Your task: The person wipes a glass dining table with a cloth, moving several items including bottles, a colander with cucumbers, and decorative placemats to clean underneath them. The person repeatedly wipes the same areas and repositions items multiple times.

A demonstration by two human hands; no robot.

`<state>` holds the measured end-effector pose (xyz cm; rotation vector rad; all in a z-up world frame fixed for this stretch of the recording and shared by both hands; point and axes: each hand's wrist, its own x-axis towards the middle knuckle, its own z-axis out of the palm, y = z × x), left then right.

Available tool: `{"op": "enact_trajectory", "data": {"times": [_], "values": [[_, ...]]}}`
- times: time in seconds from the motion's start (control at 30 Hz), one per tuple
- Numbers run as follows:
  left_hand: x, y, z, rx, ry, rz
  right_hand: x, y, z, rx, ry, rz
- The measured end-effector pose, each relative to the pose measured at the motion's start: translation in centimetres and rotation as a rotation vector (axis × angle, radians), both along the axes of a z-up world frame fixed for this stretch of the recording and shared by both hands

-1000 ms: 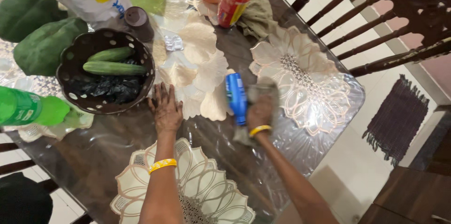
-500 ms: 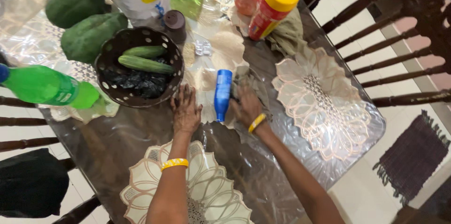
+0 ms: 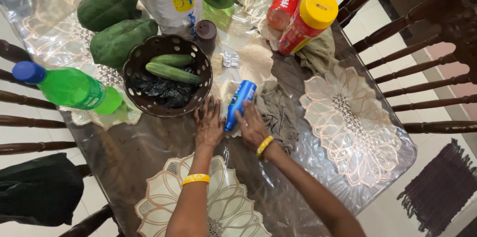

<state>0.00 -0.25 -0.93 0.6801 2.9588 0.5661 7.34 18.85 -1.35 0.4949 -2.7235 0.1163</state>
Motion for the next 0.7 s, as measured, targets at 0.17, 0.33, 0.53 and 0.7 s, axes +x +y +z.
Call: {"op": "enact_trajectory", "data": {"times": [0.17,0.33,0.53,0.7], "values": [[0.1,0.0,-0.6,0.071,0.005,0.011,-4.9,-0.6,1.8,0.189,-0.159,0.255],[0.0,0.0,-1.6,0.039,0.007,0.009,-8.8,1.2,7.1,-0.351,0.038,0.117],[0.2,0.3,-2.2,0.073,-0.035,0.021,-15.7,2.1,10.2,-0.969,-0.114,-0.106],[0.2,0.3,-1.6,0.071,0.054,0.028,-20.0,-0.1,8.7,-0.947,-0.244,-0.111]]}}
